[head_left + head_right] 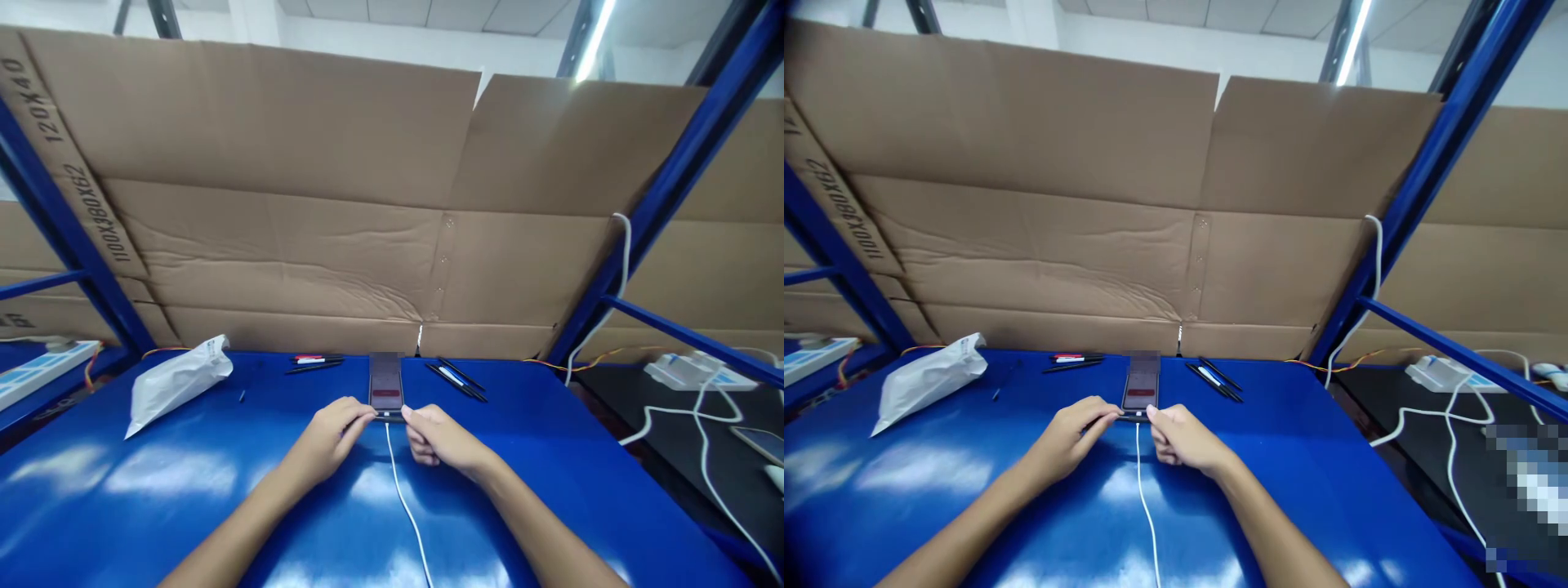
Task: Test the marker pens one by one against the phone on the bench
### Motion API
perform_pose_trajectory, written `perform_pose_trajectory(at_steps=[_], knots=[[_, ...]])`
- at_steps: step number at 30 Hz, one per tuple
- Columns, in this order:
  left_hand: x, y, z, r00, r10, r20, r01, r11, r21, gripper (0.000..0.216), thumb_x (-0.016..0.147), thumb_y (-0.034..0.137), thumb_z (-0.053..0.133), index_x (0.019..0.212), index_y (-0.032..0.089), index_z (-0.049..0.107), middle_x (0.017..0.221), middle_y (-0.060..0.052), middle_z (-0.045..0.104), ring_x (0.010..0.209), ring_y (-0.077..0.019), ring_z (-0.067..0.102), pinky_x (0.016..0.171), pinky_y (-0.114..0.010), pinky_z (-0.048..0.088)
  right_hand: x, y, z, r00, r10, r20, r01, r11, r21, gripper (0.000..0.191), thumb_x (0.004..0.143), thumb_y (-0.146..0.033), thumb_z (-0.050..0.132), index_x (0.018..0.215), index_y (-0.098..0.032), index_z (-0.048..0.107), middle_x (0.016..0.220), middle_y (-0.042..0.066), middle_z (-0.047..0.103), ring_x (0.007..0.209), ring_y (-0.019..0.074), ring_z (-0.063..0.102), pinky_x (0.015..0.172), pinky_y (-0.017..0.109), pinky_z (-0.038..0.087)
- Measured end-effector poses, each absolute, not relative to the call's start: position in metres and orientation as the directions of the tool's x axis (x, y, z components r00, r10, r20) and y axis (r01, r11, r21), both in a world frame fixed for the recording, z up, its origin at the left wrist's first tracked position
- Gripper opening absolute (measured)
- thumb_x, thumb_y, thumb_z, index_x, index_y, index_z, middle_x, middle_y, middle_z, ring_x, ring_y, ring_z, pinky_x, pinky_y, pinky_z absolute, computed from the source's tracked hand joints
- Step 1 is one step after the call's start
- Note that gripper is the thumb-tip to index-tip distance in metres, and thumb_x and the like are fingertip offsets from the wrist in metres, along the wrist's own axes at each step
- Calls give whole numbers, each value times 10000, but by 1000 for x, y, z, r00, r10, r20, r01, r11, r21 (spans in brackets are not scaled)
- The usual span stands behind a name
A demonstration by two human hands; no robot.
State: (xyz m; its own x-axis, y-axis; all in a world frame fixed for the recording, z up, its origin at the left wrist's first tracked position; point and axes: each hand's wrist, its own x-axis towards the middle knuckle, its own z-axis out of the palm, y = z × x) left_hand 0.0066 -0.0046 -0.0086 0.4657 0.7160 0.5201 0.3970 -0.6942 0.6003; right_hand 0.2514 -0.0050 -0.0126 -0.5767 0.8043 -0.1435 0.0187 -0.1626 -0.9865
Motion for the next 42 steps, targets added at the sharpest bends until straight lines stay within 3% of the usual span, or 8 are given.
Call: perform_pose_trajectory(at_steps=[5, 8, 13, 17, 22, 27, 36, 42], knots=[[13, -2, -10, 143, 809, 570, 298, -584, 755, 187, 928, 358, 706, 1033, 206, 739, 998, -68, 719, 923, -207, 682, 829, -310, 542, 247, -7, -12, -586, 793, -166, -12, -213, -977, 654, 909, -775, 532, 601, -202, 461, 453, -78, 376, 399, 76, 330, 422, 217, 239], [19, 1, -10, -54, 927, 372, 51, -370, 928, 500, 792, 464, 823, 1178, 180, 681, 982, -69, 727, 878, -214, 700, 761, -310, 570, 241, -12, -10, -615, 777, -138, 86, -108, -990, 699, 936, -788, 463, 629, -168, 571, 502, -25, 502, 432, 88, 398, 453, 222, 297], [28, -3, -14, 108, 989, 97, -165, -79, 983, 950, 792, 540, 808, 1554, 143, 403, 916, -85, 779, 671, -179, 680, 664, -311, 562, 237, -22, -3, -683, 721, -119, 197, 26, -980, 736, 953, -799, 400, 682, -161, 649, 558, -10, 550, 506, 107, 456, 538, 231, 364], [29, -4, -16, 131, 988, 84, -187, -58, 981, 873, 799, 537, 809, 1485, 88, 509, 868, -83, 766, 710, -179, 678, 687, -290, 549, 237, -24, -1, -713, 688, -134, 220, 39, -975, 736, 952, -798, 398, 718, -159, 678, 585, -3, 574, 537, 114, 490, 554, 228, 387], [27, -1, -19, 53, 992, 117, -227, -103, 969, 910, 824, 506, 802, 1555, 119, 423, 895, -66, 762, 745, -180, 689, 697, -287, 555, 235, -23, -4, -668, 730, -146, 192, -20, -981, 678, 931, -785, 470, 742, -162, 659, 592, -11, 574, 516, 106, 489, 524, 216, 379], [26, -1, -19, 44, 990, 136, -211, -124, 969, 833, 834, 519, 791, 1480, 79, 503, 879, -87, 775, 743, -194, 711, 705, -301, 580, 236, -21, -4, -652, 747, -130, 173, -19, -985, 655, 930, -763, 504, 742, -155, 661, 584, -13, 574, 496, 99, 477, 521, 219, 373], [21, 5, -19, 111, 991, 79, -236, -51, 970, 1040, 791, 539, 825, 1616, 143, 331, 1039, -104, 780, 999, -297, 768, 807, -361, 629, 242, -1, -18, -281, 956, -90, 67, -74, -995, 624, 839, -792, 581, 799, -171, 623, 580, -36, 556, 459, 89, 446, 455, 211, 326], [15, 8, -21, 245, 961, 124, -192, -78, 978, 1042, 840, 562, 771, 1654, 195, 234, 1231, -164, 742, 1101, -331, 740, 840, -381, 605, 246, 11, -24, -244, 968, -58, 45, -48, -998, 641, 812, -808, 591, 825, -168, 629, 590, -34, 548, 447, 92, 418, 442, 222, 312]])
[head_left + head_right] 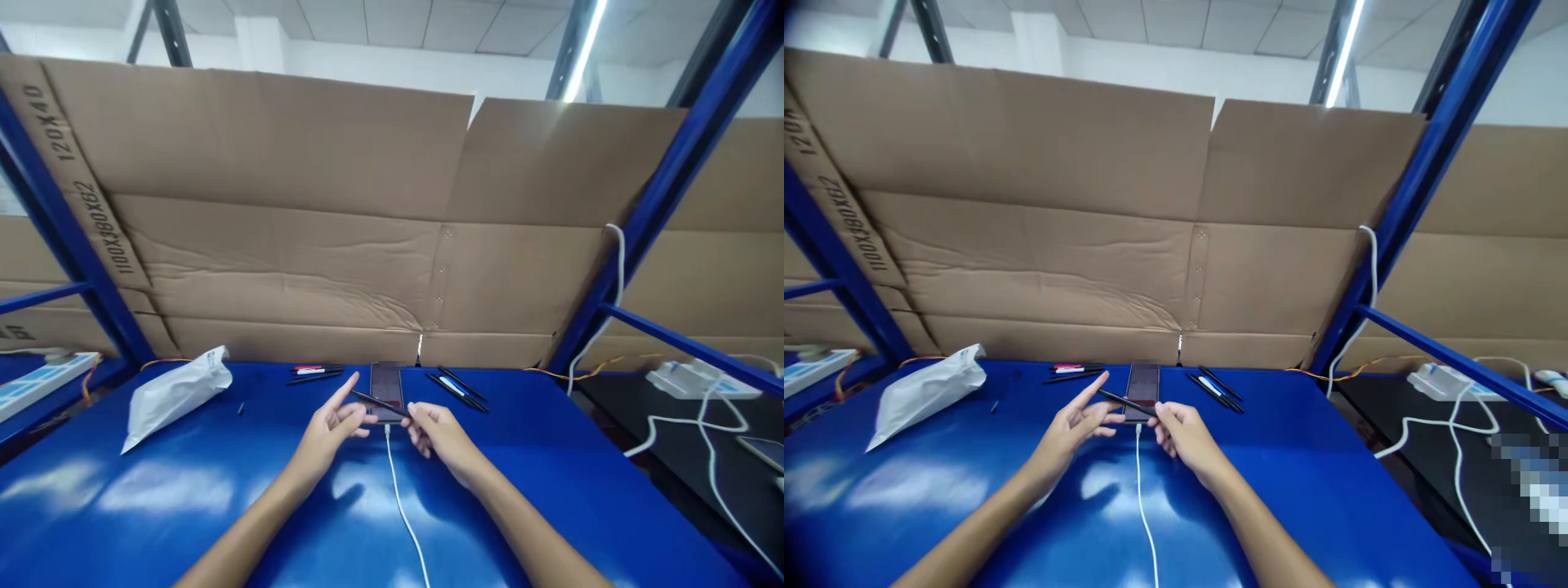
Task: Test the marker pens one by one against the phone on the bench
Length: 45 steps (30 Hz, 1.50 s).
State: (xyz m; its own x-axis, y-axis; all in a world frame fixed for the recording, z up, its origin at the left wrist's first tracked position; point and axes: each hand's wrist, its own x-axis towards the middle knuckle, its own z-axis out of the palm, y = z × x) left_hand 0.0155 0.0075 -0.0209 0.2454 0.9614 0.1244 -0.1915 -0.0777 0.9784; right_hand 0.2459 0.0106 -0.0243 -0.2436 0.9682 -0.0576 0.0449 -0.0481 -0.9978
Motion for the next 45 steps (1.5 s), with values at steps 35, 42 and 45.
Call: perform_pose_trajectory(at_steps=[35, 42, 45], knots=[[-38, 41, -19, 184, 900, 395, 678, -407, 612, 457, 1057, 500, 387, 1016, 187, 717, 1093, -81, 760, 1047, -255, 681, 922, -294, 483, 302, 30, -18, 60, 908, 415, 816, 195, -544, 204, 932, -367, 625, 973, -180, 697, 875, 66, 671, 869, 232, 599, 811, 328, 466], [12, 0, -14, 431, 837, 338, 462, -526, 714, 417, 1064, 446, 428, 923, 191, 727, 899, -46, 730, 841, -210, 653, 779, -281, 453, 254, 2, -13, -316, 892, 322, 330, 422, -844, 299, 955, -459, 624, 875, -180, 698, 782, 24, 670, 669, 152, 546, 626, 269, 416], [16, 0, -17, 396, 860, 322, 442, -486, 754, 429, 1064, 459, 422, 930, 188, 726, 924, -49, 731, 872, -215, 657, 801, -288, 456, 254, 4, -17, -309, 903, 299, 264, 384, -885, 304, 898, -478, 698, 977, -184, 703, 817, 23, 684, 652, 146, 541, 614, 265, 411]])
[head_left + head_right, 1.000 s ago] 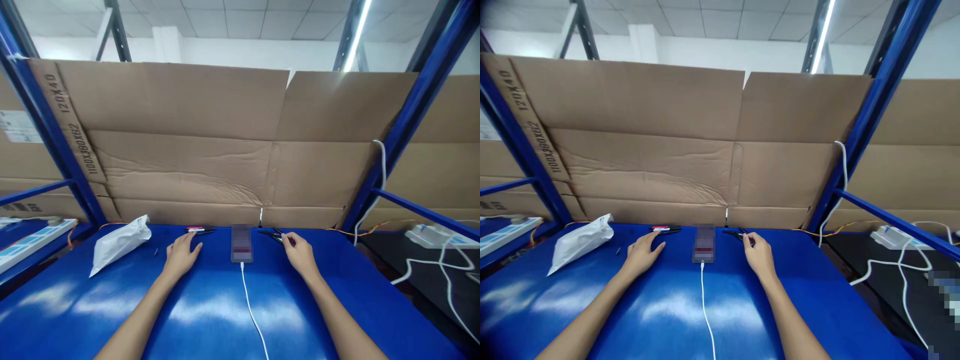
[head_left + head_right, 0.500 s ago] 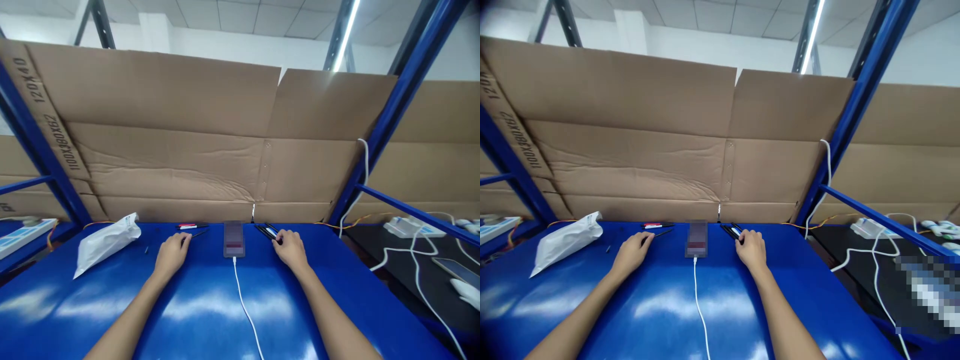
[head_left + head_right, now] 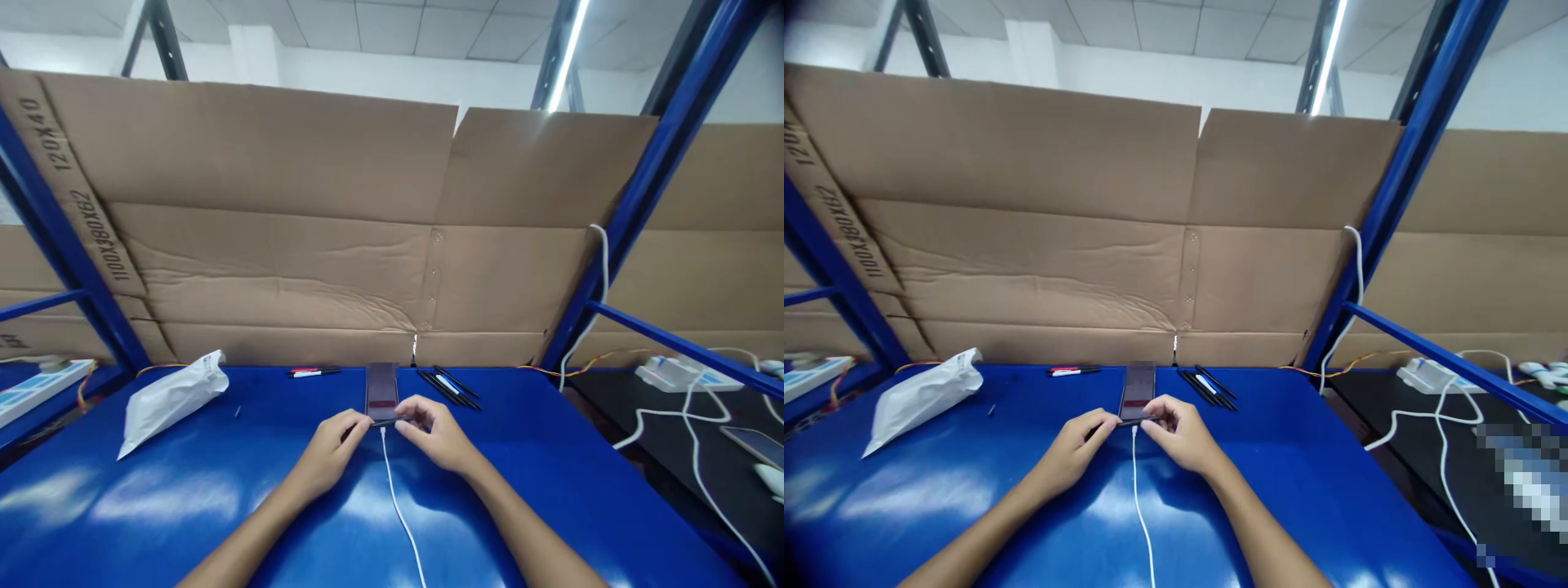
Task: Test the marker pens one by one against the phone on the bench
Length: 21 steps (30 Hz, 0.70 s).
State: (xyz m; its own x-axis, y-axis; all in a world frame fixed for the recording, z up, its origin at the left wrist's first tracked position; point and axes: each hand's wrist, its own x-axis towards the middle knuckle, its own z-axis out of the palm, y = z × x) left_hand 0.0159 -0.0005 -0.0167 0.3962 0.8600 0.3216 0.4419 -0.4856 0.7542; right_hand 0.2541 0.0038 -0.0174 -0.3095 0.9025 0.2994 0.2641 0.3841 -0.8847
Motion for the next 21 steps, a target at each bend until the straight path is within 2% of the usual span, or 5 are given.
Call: perform_pose_trajectory(at_steps=[3, 9, 12, 17, 21], knots=[[13, 2, -17, 369, 882, 293, 426, -441, 790, 403, 1051, 478, 441, 1025, 194, 725, 967, -47, 740, 894, -217, 658, 805, -289, 465, 259, 7, -19, -310, 905, 291, 276, 378, -884, 336, 901, -512, 693, 972, -185, 724, 830, 34, 702, 688, 166, 574, 638, 273, 422], [14, -3, -13, 386, 878, 283, 421, -441, 793, 317, 975, 457, 593, 1068, 193, 743, 938, -44, 758, 823, -207, 655, 749, -271, 467, 259, 8, -17, -308, 911, 274, 422, 389, -819, 646, 1038, -606, 396, 569, -190, 553, 551, -8, 526, 584, 151, 516, 625, 278, 366], [13, -5, -9, 392, 877, 277, 411, -436, 800, 325, 995, 453, 568, 1029, 204, 774, 977, -46, 775, 864, -215, 662, 785, -276, 461, 259, 7, -15, -347, 900, 265, 427, 403, -810, 603, 1033, -587, 429, 624, -185, 614, 580, -10, 548, 593, 150, 518, 618, 271, 356], [10, -1, -10, 382, 901, 208, 418, -369, 830, 444, 1001, 535, 520, 906, 171, 754, 664, 3, 642, 627, -165, 548, 609, -253, 383, 260, 2, -12, -362, 892, 271, 366, 404, -838, 429, 997, -530, 547, 782, -179, 666, 720, 3, 629, 672, 156, 550, 646, 256, 391], [11, 4, -17, 369, 911, 182, 350, -318, 881, 518, 1009, 585, 461, 855, 155, 704, 572, 31, 529, 565, -150, 495, 581, -249, 368, 256, 0, -14, -329, 900, 287, 362, 401, -842, 390, 979, -540, 580, 834, -184, 648, 769, 5, 640, 696, 158, 547, 645, 255, 391]])
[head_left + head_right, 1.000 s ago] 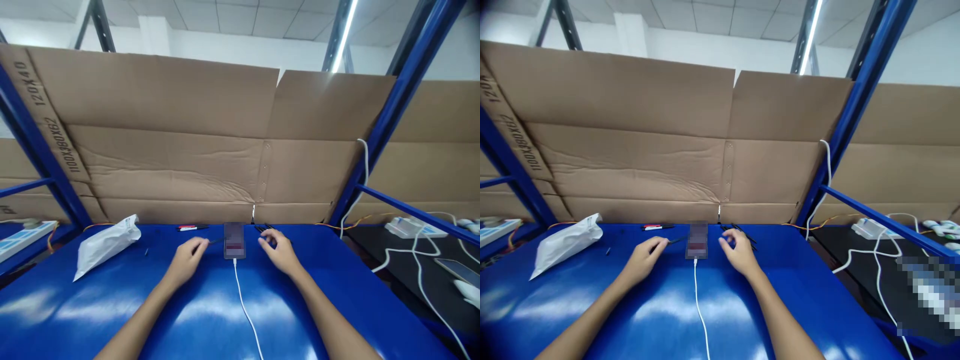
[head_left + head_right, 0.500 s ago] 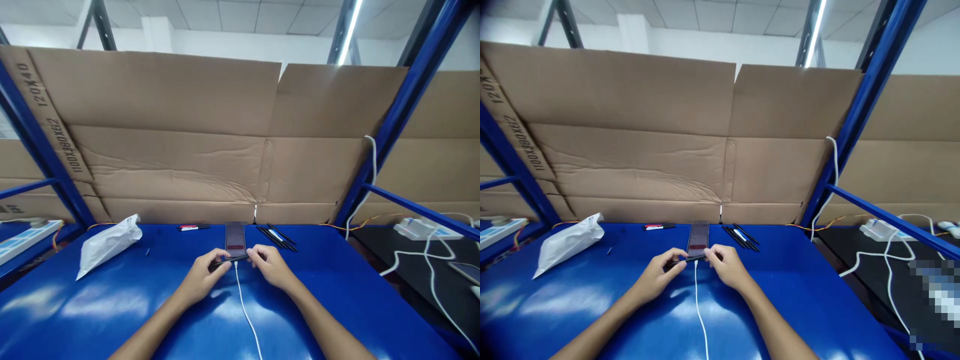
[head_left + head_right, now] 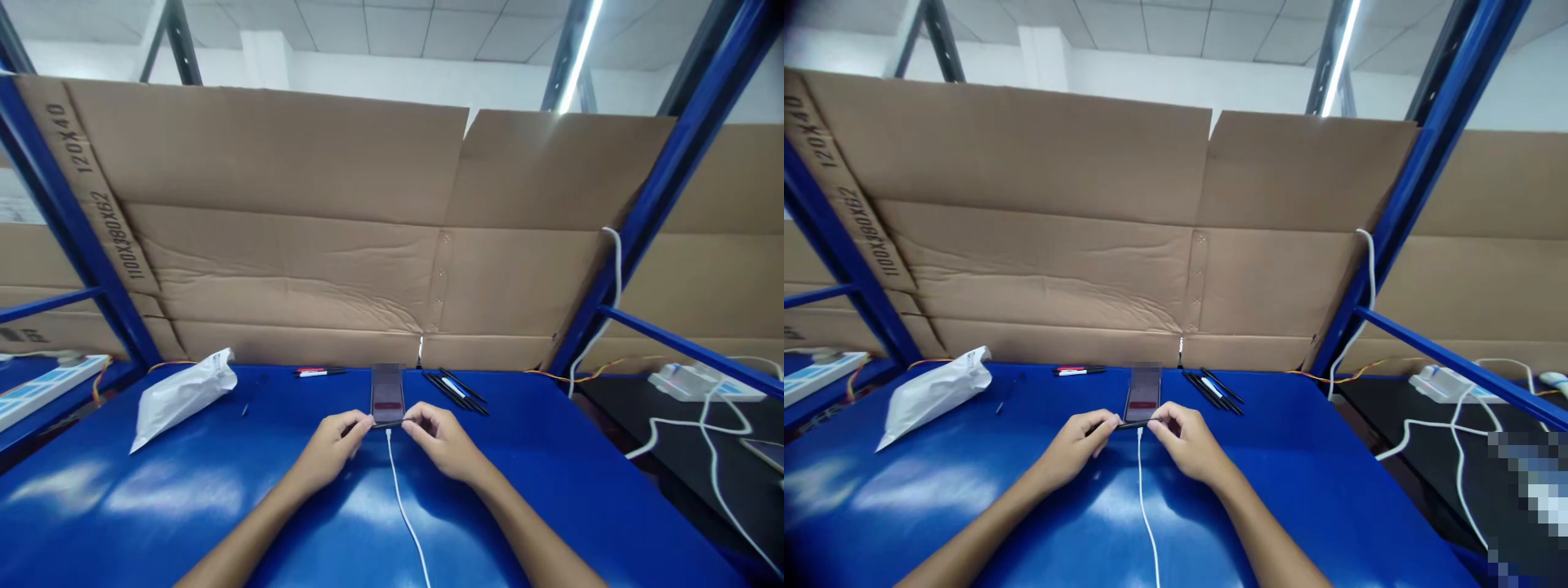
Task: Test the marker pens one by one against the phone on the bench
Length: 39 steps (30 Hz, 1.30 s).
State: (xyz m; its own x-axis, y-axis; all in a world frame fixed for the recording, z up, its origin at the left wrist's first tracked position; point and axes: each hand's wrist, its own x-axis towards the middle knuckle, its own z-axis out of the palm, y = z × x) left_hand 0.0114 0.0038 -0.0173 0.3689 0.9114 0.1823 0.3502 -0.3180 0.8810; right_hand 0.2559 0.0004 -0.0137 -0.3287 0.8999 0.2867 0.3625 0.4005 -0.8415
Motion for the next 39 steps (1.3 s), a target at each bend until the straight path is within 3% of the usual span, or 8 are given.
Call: perform_pose_trajectory(at_steps=[5, 10, 13, 18, 25, 30, 33, 39], knots=[[13, 2, -17, 376, 899, 226, 330, -358, 873, 380, 932, 522, 644, 1070, 176, 720, 788, -7, 672, 692, -169, 570, 646, -249, 403, 255, 1, -14, -305, 913, 271, 435, 387, -813, 626, 1048, -577, 383, 576, -191, 524, 557, -9, 518, 589, 151, 501, 623, 279, 358], [11, 0, -11, 406, 899, 163, 416, -341, 843, 482, 1001, 569, 503, 917, 165, 751, 571, 22, 595, 554, -157, 543, 588, -253, 374, 256, -3, -4, -333, 887, 319, 356, 431, -829, 352, 986, -508, 582, 914, -187, 706, 894, 42, 716, 812, 193, 622, 729, 280, 440], [11, 0, -12, 420, 895, 149, 423, -339, 840, 562, 1030, 578, 405, 892, 156, 750, 503, 29, 559, 517, -158, 537, 601, -260, 397, 256, -3, -3, -322, 893, 316, 375, 427, -823, 374, 991, -518, 568, 880, -183, 693, 869, 41, 707, 797, 191, 613, 716, 279, 439], [12, -2, -9, 397, 888, 231, 421, -400, 814, 400, 941, 505, 617, 1165, 196, 735, 919, -39, 754, 740, -188, 627, 676, -259, 442, 257, 1, -9, -281, 919, 275, 448, 379, -810, 587, 1040, -572, 425, 629, -183, 582, 611, 2, 576, 630, 159, 526, 634, 278, 379], [10, -1, -8, 390, 896, 213, 475, -394, 787, 539, 1030, 558, 443, 834, 164, 753, 657, -13, 654, 647, -179, 586, 624, -264, 385, 257, -1, -2, -280, 894, 351, 323, 431, -842, 333, 983, -502, 598, 957, -191, 713, 932, 51, 706, 849, 201, 631, 769, 295, 469], [11, 0, -13, 390, 891, 233, 422, -398, 815, 391, 956, 489, 617, 1170, 185, 735, 856, -24, 740, 725, -188, 615, 665, -260, 429, 258, 0, -6, -244, 913, 325, 408, 401, -820, 510, 1008, -580, 512, 714, -187, 649, 718, 22, 646, 698, 176, 576, 669, 284, 415], [12, -2, -10, 410, 869, 277, 402, -444, 801, 324, 973, 450, 613, 1146, 208, 741, 1021, -43, 763, 846, -206, 647, 758, -269, 455, 259, 1, -7, -260, 915, 308, 428, 395, -813, 636, 1041, -600, 412, 580, -191, 571, 594, 6, 568, 618, 162, 542, 643, 288, 388], [12, -2, -6, 393, 876, 278, 447, -446, 775, 381, 1032, 470, 495, 963, 187, 740, 872, -29, 727, 785, -197, 609, 718, -265, 415, 257, -1, -3, -249, 893, 374, 358, 444, -821, 392, 1001, -513, 559, 848, -187, 713, 855, 47, 693, 795, 194, 620, 732, 295, 450]])
